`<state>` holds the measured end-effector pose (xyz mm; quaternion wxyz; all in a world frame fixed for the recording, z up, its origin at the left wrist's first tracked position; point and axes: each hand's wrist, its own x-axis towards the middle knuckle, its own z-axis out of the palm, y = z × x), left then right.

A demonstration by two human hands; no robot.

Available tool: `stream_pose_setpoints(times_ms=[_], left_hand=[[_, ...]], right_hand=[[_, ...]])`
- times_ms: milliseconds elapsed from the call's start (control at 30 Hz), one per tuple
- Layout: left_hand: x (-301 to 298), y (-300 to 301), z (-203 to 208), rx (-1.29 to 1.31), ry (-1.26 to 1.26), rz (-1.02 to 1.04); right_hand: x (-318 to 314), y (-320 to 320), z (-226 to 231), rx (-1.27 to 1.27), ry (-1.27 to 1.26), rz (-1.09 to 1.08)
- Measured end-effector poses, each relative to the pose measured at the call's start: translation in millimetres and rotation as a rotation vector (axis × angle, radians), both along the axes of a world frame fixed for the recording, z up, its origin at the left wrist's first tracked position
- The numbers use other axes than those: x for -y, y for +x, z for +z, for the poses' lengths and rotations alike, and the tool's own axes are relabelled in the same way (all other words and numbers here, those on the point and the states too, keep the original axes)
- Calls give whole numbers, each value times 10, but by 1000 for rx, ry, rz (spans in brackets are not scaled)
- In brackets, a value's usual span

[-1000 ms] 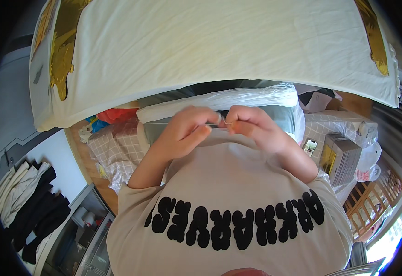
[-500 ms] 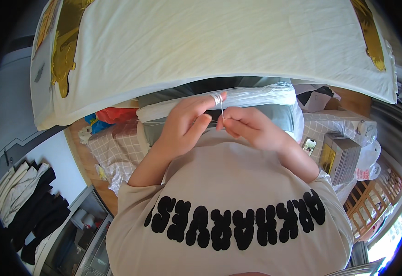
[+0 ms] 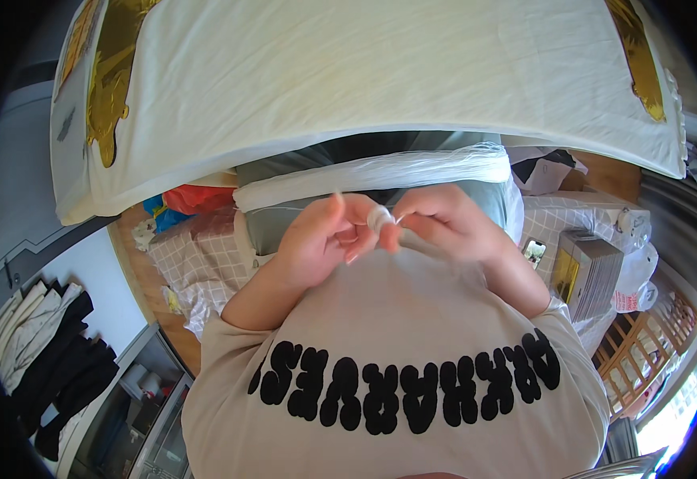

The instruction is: Attaching plastic fasteners and elastic bands to gold foil balloons for preparation.

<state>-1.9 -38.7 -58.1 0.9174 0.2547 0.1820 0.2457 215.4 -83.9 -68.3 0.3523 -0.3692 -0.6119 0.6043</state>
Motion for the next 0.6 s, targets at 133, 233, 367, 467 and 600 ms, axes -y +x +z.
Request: stream_pose_setpoints(times_ms=[133, 233, 367, 467, 600], left_hand=[[-99, -20, -166, -619, 1101, -102], [-15, 144, -132, -738, 1187, 43], [8, 195, 50, -289, 145, -41], [-46, 117, -67, 157, -248, -60], [-108, 27, -257, -129, 332, -421]], right_hand=[[3, 75, 93, -20, 42, -105], [44, 50, 54, 64, 77, -96], [63, 60, -30, 78, 90, -12], [46, 163, -69, -76, 0, -82], [41, 200, 22, -258, -76, -199]])
